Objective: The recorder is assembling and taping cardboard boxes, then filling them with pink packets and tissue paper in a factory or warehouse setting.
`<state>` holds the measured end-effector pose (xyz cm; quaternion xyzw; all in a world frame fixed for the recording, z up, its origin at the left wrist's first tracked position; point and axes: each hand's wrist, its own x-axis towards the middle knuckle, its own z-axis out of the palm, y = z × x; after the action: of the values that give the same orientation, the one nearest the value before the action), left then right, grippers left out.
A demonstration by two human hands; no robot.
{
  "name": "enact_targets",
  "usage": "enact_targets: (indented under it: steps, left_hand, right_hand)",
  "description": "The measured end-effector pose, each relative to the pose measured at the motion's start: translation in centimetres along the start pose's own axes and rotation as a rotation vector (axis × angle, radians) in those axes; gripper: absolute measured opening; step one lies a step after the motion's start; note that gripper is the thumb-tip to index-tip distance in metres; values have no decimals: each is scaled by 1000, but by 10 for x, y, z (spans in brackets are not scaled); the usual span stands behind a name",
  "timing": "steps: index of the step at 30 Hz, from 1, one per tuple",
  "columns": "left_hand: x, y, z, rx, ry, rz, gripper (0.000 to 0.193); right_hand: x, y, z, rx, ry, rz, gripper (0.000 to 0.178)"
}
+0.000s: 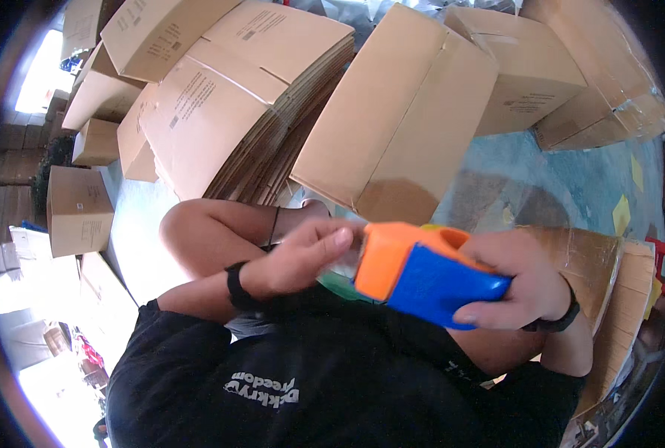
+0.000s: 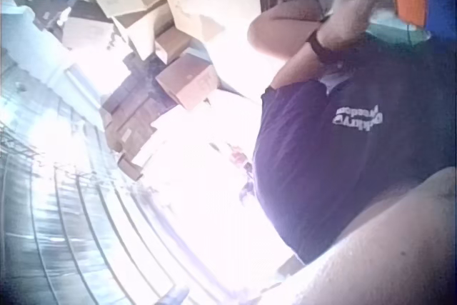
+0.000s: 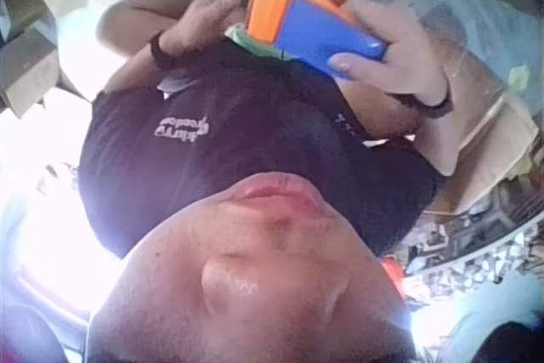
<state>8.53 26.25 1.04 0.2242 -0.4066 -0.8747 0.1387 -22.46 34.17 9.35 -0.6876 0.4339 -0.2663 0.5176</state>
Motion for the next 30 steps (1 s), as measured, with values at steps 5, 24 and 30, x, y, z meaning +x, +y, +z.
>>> enact_targets:
  steps: [5, 24, 30]
  left_hand:
    - [-21, -30, 1, -166, 74, -86, 50]
    - [-28, 75, -115, 726, 467, 43, 36]
    - [-31, 72, -146, 564, 620, 34, 38]
  right_hand:
    - [9, 18, 29, -171, -197, 18, 46]
    - [-44, 65, 5, 190, -283, 532, 44]
    - [-64, 77, -13, 28, -452, 847, 52]
